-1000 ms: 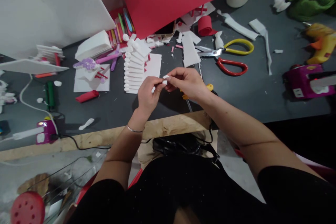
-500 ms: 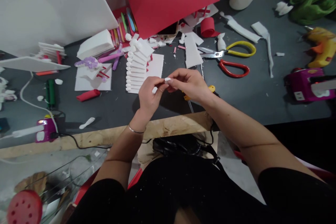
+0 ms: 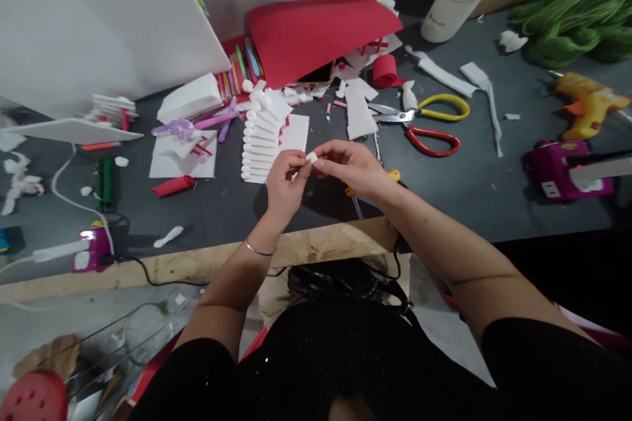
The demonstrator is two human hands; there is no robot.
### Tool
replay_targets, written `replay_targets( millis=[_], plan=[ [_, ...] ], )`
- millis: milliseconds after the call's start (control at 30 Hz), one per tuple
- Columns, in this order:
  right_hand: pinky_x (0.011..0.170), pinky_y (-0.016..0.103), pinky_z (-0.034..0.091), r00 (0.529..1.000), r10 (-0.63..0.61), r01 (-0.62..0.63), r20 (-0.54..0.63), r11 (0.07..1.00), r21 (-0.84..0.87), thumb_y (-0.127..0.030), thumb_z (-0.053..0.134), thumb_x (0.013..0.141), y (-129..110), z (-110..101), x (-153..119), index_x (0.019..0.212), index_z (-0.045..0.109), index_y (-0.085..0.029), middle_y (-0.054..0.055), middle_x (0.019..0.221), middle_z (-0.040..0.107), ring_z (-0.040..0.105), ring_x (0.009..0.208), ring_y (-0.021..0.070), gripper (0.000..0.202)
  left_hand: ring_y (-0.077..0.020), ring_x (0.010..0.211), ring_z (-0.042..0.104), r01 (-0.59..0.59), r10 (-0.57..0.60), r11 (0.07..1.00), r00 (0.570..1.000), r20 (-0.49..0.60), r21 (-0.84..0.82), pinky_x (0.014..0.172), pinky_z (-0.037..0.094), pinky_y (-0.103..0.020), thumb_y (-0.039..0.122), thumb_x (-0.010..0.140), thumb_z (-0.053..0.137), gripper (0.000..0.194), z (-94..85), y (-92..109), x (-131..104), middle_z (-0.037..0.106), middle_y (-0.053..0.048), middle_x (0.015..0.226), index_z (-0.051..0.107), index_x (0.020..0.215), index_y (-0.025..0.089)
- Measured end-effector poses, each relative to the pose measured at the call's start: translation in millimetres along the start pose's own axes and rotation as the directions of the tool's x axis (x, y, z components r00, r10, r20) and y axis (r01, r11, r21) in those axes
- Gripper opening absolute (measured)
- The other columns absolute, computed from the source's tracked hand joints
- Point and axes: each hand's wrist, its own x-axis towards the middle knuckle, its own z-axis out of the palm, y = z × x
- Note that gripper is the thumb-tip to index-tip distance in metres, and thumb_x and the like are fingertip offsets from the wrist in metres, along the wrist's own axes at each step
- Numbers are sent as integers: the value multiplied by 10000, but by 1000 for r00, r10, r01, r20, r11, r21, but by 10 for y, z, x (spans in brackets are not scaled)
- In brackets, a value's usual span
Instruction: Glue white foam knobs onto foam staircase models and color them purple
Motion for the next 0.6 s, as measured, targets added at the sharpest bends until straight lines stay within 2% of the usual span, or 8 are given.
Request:
replay_targets(
  millis=[133,267,333,400,500,600],
  plan=[
    [758,307,602,997,-74,75,7,994,-77,-496,850,777,14,-19,-6,953,737,-188,24,875,755,685,774,137,373,-123,874,697,132,-128,984,991,36,-121,701,551,-224,555,957,706,361,8,0,-1,704,-25,958,645,864,212],
    [717,286,554,985,-173,162,-12,942,-294,-337,743,826,-14,-49,-31,942,744,-178,21,854,742,648,742,128,196,-118,895,712,184,-178,955,983,47,-235,768,578,-232,514,880,818,340,6,-35,1,707,-9,979,667,1010,238],
    [688,278,525,977,-211,191,-6,896,-400,-267,710,807,-40,-55,-48,927,746,-173,16,831,733,620,708,121,157,-125,913,723,190,-183,953,982,51,-236,757,578,-225,509,834,864,425,-14,-47,13,722,-11,997,684,1124,256],
    [668,276,503,972,-236,211,4,858,-468,-251,702,796,-64,-53,-64,912,740,-172,10,802,718,594,683,117,147,-129,898,725,183,-171,968,982,84,-171,727,571,-223,524,861,833,419,-46,-34,33,742,-26,1003,726,1163,254],
    [649,275,485,966,-259,224,5,828,-515,-259,708,795,-78,-38,-81,881,718,-175,0,756,693,573,661,116,121,-109,759,708,158,-147,984,981,126,-80,679,561,-227,489,939,759,275,-81,34,55,766,-24,934,792,1063,246],
    [654,273,503,966,-257,215,-15,839,-500,-279,717,809,-66,-27,-86,902,714,-184,0,764,705,587,665,119,133,-99,676,701,164,-156,983,984,88,-87,638,555,-218,477,951,745,253,-72,106,53,773,-16,859,791,947,228]
  ],
)
